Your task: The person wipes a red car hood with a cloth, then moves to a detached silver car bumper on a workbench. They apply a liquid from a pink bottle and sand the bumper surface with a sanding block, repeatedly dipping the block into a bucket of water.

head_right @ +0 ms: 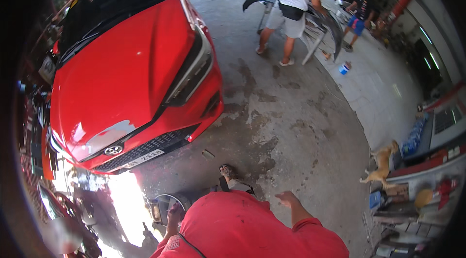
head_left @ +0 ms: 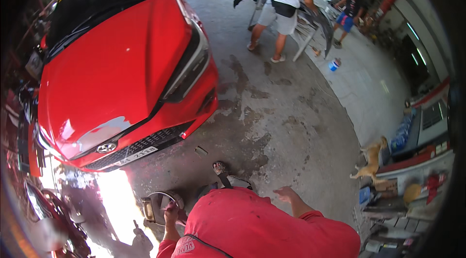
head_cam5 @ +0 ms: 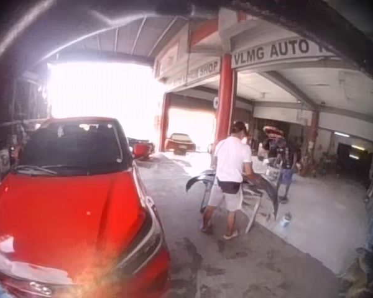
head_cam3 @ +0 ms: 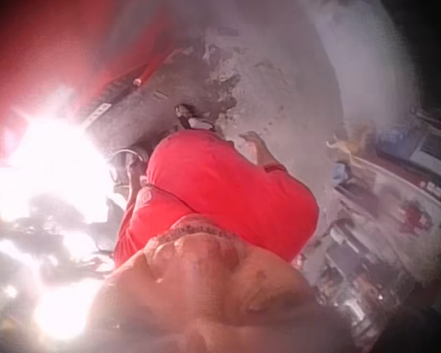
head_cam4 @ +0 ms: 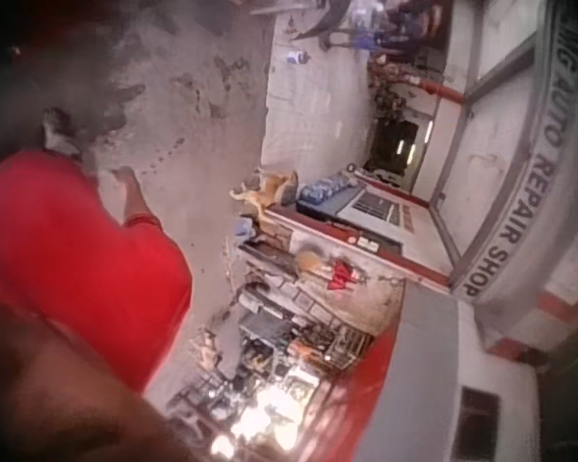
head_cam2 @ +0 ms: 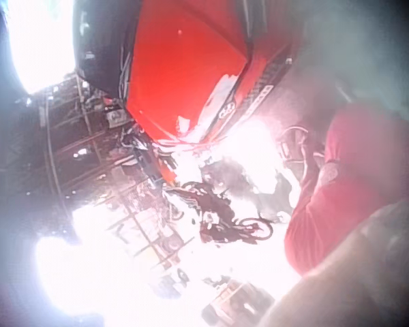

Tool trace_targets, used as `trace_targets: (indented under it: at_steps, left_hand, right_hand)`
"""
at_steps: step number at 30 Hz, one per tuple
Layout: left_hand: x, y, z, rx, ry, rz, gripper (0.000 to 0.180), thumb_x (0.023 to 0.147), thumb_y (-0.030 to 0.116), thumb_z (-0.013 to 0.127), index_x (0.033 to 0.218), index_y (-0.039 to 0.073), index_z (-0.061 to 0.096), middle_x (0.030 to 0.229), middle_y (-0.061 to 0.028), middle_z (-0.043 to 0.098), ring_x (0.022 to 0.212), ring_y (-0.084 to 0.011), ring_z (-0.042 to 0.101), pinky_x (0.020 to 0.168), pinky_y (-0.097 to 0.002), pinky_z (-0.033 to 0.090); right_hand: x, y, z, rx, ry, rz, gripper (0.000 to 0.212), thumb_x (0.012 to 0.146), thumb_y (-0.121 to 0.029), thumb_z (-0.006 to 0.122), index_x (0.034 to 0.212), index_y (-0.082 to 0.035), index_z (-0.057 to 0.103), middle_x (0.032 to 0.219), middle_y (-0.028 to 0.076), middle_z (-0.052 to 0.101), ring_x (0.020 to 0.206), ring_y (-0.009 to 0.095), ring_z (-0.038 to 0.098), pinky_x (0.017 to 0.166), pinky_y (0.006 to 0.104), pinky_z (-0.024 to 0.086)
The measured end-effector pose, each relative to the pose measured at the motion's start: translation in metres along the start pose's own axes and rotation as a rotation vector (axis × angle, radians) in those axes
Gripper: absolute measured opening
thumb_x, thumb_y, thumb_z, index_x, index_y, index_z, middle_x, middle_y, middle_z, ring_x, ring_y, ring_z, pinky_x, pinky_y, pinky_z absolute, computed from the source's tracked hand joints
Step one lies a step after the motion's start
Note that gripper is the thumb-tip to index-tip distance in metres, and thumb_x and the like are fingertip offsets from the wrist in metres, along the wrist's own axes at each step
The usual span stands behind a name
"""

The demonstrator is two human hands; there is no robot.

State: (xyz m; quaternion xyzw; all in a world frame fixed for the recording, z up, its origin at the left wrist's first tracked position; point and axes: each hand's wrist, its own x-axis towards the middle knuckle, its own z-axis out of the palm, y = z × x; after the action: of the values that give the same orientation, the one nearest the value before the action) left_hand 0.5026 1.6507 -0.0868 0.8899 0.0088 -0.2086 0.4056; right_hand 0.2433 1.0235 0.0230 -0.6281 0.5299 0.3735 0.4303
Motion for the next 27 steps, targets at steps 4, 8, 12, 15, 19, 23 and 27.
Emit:
trace_targets:
  at_steps: [4, 8, 12, 15, 19, 23, 27]
  left_hand:
    - [-0.048, -0.009, 0.020, 0.250, -0.236, -0.339, 0.068, 0.080, 0.054, 0.082, 0.123, 0.001, 0.077, 0.117, -0.0266, 0.077, 0.116, -0.0418, 0.073, 0.101, -0.0491, 0.057]
    - [-0.091, -0.055, -0.005, -0.030, -0.237, -0.282, 0.057, 0.082, 0.046, 0.084, 0.118, 0.002, 0.080, 0.114, -0.0228, 0.079, 0.112, -0.0352, 0.076, 0.097, -0.0441, 0.058]
    - [-0.112, -0.015, -0.021, -0.012, -0.194, -0.272, 0.064, 0.087, 0.058, 0.080, 0.114, 0.000, 0.079, 0.106, -0.0253, 0.079, 0.107, -0.0369, 0.078, 0.093, -0.0439, 0.059]
    - [-0.120, -0.027, -0.051, 0.234, -0.026, -0.359, 0.080, 0.093, 0.073, 0.063, 0.119, -0.001, 0.076, 0.110, -0.0353, 0.073, 0.114, -0.0519, 0.069, 0.099, -0.0560, 0.055]
    - [-0.131, -0.005, -0.080, 0.086, 0.235, -0.415, 0.069, 0.102, 0.064, 0.058, 0.115, -0.001, 0.074, 0.110, -0.0329, 0.074, 0.115, -0.0537, 0.067, 0.098, -0.0554, 0.053]
    - [-0.111, -0.019, -0.087, 0.149, 0.198, -0.439, 0.068, 0.105, 0.065, 0.054, 0.117, 0.000, 0.073, 0.112, -0.0315, 0.074, 0.113, -0.0551, 0.067, 0.095, -0.0560, 0.054]
    - [-0.114, -0.135, -0.086, 0.328, 0.412, -0.477, 0.097, 0.100, 0.078, 0.048, 0.137, -0.010, 0.065, 0.130, -0.0339, 0.070, 0.127, -0.0484, 0.065, 0.109, -0.0534, 0.050]
  right_hand:
    - [-0.017, 0.004, 0.043, 0.304, 0.266, -0.519, 0.051, 0.097, -0.041, 0.080, 0.128, -0.001, 0.074, 0.108, 0.009, 0.077, 0.095, 0.016, 0.069, 0.086, 0.0333, 0.055]
    - [-0.103, -0.040, 0.075, 0.281, 0.070, -0.502, 0.069, 0.098, -0.042, 0.079, 0.149, 0.000, 0.061, 0.131, 0.015, 0.074, 0.114, 0.021, 0.071, 0.099, 0.0335, 0.054]
    - [-0.128, 0.066, 0.117, 0.063, 0.016, -0.277, 0.068, 0.098, -0.041, 0.077, 0.147, 0.004, 0.062, 0.127, 0.017, 0.076, 0.113, 0.022, 0.072, 0.098, 0.0345, 0.054]
    - [-0.130, 0.136, 0.125, 0.173, -0.061, -0.149, 0.066, 0.097, -0.042, 0.077, 0.142, 0.005, 0.065, 0.128, 0.018, 0.076, 0.112, 0.023, 0.071, 0.097, 0.0361, 0.054]
    - [-0.176, 0.185, 0.123, 0.096, -0.077, 0.070, 0.065, 0.097, -0.041, 0.078, 0.145, 0.002, 0.065, 0.127, 0.016, 0.076, 0.113, 0.022, 0.071, 0.094, 0.0373, 0.055]
    - [-0.172, 0.233, 0.108, 0.300, 0.025, 0.081, 0.064, 0.098, -0.043, 0.077, 0.144, 0.001, 0.066, 0.124, 0.015, 0.077, 0.109, 0.024, 0.073, 0.092, 0.0364, 0.057]
    - [-0.186, 0.096, 0.082, 0.075, 0.113, -0.105, 0.067, 0.101, -0.037, 0.075, 0.151, 0.004, 0.058, 0.136, 0.019, 0.071, 0.116, 0.025, 0.072, 0.097, 0.0367, 0.056]
